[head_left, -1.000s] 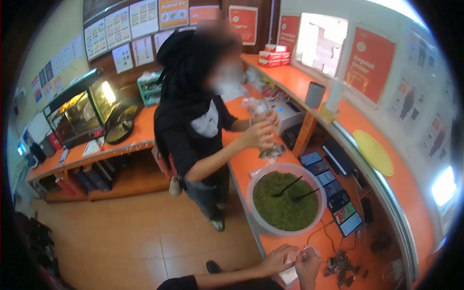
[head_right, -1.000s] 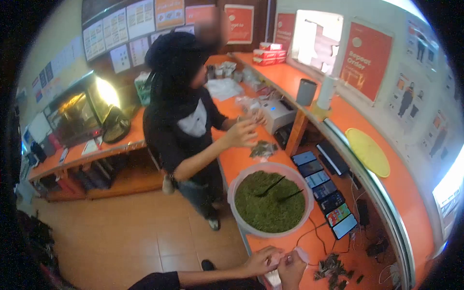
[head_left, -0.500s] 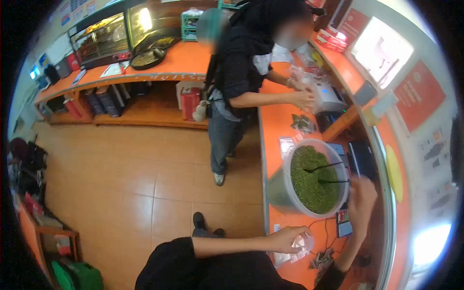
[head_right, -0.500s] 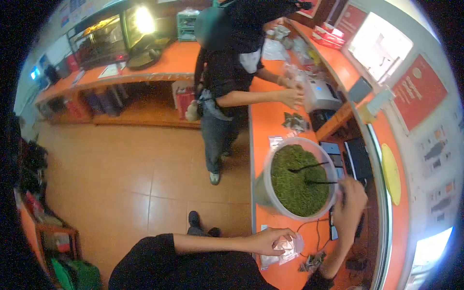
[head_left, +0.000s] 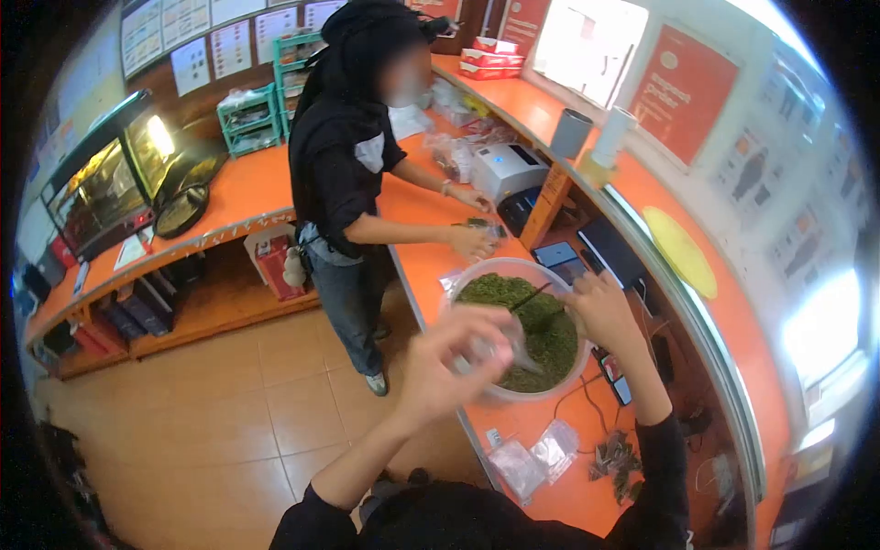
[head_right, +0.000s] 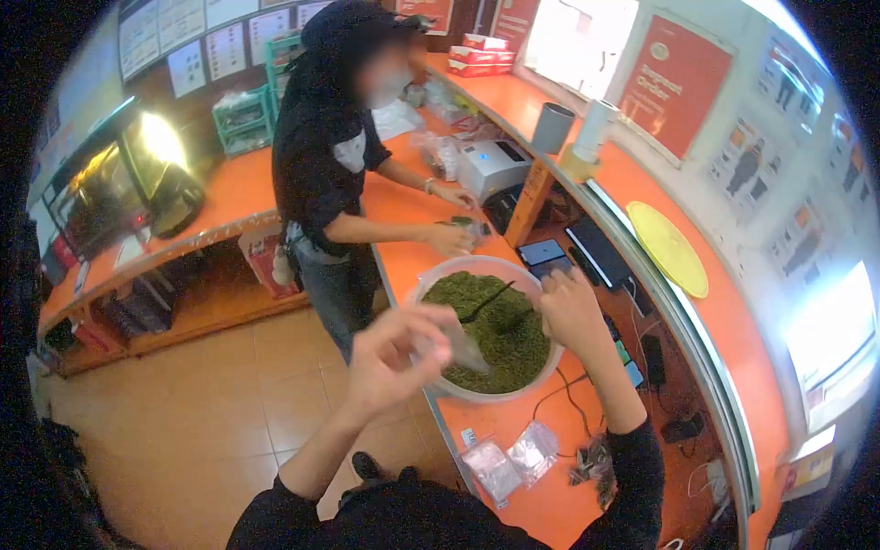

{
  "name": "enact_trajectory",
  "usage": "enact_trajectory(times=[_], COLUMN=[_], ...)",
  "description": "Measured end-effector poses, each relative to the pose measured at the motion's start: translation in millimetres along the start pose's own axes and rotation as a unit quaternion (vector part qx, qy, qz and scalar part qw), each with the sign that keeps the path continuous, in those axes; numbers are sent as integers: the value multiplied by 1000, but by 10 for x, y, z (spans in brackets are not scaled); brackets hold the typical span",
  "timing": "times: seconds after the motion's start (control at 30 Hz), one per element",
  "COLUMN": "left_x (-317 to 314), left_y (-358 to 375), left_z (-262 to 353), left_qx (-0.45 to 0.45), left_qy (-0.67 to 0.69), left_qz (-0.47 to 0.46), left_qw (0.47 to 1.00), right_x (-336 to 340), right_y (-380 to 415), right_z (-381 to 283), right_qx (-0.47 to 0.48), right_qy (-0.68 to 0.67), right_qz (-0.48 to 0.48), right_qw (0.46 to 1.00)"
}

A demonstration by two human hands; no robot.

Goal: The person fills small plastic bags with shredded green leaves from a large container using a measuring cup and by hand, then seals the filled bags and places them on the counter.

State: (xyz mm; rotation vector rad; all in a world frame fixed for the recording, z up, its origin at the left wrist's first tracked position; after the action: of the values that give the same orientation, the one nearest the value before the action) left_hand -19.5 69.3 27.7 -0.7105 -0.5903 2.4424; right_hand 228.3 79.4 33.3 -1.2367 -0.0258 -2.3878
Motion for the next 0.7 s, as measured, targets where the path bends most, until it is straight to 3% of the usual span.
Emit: enact_trajectory(times=[0.03, 0.1, 0.23, 0.3, 0.5, 0.63, 0.7], left_x=[1, 149, 98, 111, 2, -80, -99], left_y=[-108, -265, -324, -280, -299, -326, -355], left_z=[-26, -145, -250, -220, -84, -173, -264], left_qx=[1, 7, -6, -23, 56, 50, 38], left_qy=[1, -58, -103, -118, -125, -156, -243], left_qz=[-10, 81, 64, 50, 65, 63, 23], left_qw=[1000, 995, 993, 991, 988, 985, 969], right_x=[58, 138, -242, -369, -490, -413, -334], right_y=[-35, -109, -168, -154, -4, 167, 258], right_z=[60, 118, -149, -217, 66, 227, 301], right_qx=[-16, -41, -3, 22, -56, -119, -156], right_qy=[-18, -34, -3, -138, -226, -266, -243], right_qz=[36, 125, 127, 51, -24, 15, 83], right_qw=[999, 991, 992, 989, 972, 957, 954])
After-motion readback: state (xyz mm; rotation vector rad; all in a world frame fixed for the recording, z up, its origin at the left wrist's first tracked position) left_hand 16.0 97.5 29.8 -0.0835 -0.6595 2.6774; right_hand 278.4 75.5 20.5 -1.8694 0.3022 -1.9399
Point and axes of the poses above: each hand's wrist, its own y-axis away from the middle knuckle, its own x-axis out of the back of the hand, z = x × y, the point moved 6 cm from there along -y, towards the middle knuckle, and after that the axes turned 14 degrees about y, right-handed, at the moved point
